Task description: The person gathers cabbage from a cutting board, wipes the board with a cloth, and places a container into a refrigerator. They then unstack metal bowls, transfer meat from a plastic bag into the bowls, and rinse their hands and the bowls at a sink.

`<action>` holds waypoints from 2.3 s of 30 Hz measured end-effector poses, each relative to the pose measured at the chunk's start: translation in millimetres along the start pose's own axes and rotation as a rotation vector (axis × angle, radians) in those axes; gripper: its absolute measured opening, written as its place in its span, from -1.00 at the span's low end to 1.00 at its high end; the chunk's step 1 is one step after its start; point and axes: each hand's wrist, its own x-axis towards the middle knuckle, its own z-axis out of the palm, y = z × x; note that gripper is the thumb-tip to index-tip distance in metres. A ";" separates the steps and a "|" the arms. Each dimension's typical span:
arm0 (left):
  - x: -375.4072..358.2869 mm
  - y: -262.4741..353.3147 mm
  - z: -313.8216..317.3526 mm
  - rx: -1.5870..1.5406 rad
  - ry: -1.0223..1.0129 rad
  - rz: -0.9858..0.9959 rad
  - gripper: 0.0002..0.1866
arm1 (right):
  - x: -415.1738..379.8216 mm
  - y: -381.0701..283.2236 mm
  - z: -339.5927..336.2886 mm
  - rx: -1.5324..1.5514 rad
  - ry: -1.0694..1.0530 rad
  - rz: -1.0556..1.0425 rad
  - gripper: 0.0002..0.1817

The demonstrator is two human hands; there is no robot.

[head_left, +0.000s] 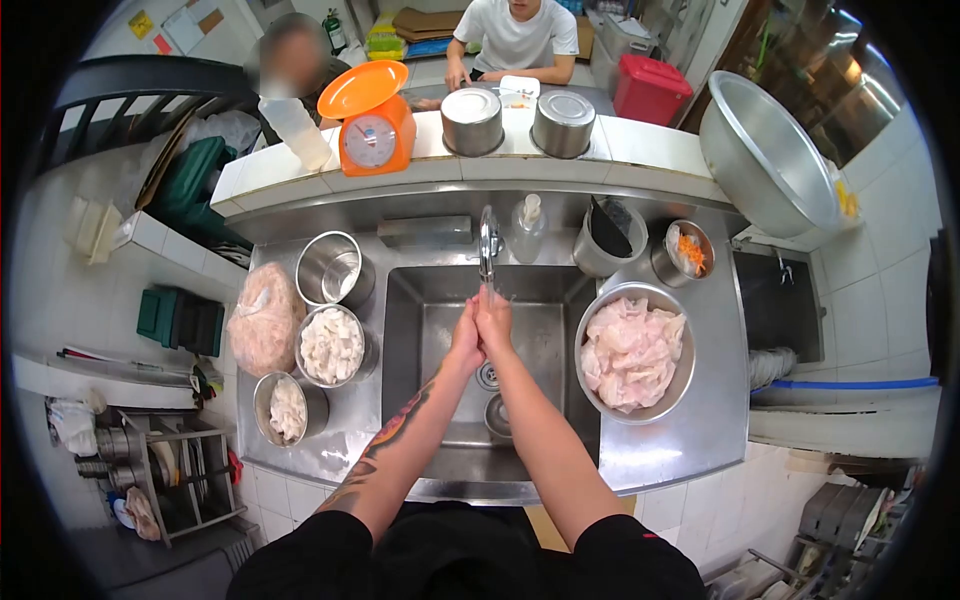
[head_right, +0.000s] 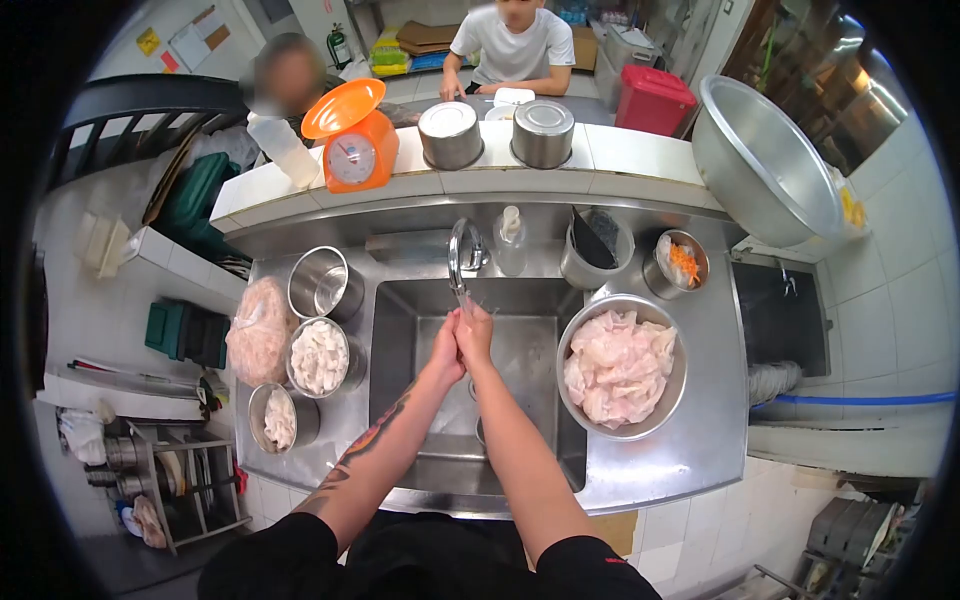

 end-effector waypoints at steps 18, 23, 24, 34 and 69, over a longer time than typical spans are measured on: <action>48.6 12.7 19.5 1.680 -0.065 0.432 -0.44 | -54.1 -72.6 14.0 0.840 0.230 0.337 -0.69; 27.1 11.6 2.6 1.502 -0.220 0.442 -0.65 | -34.9 -59.9 -10.1 0.945 -0.132 0.651 -0.62; 27.2 10.0 4.0 1.401 -0.264 0.445 -0.67 | -26.6 -53.3 -14.6 0.951 -0.127 0.655 -0.62; -10.9 -12.9 -0.8 0.572 -0.098 0.312 -0.67 | 10.5 2.6 -12.0 0.105 -0.029 0.293 -0.77; 41.7 15.9 -15.5 1.543 -0.183 0.883 -0.66 | -42.2 -56.5 14.0 0.531 0.075 0.269 -0.66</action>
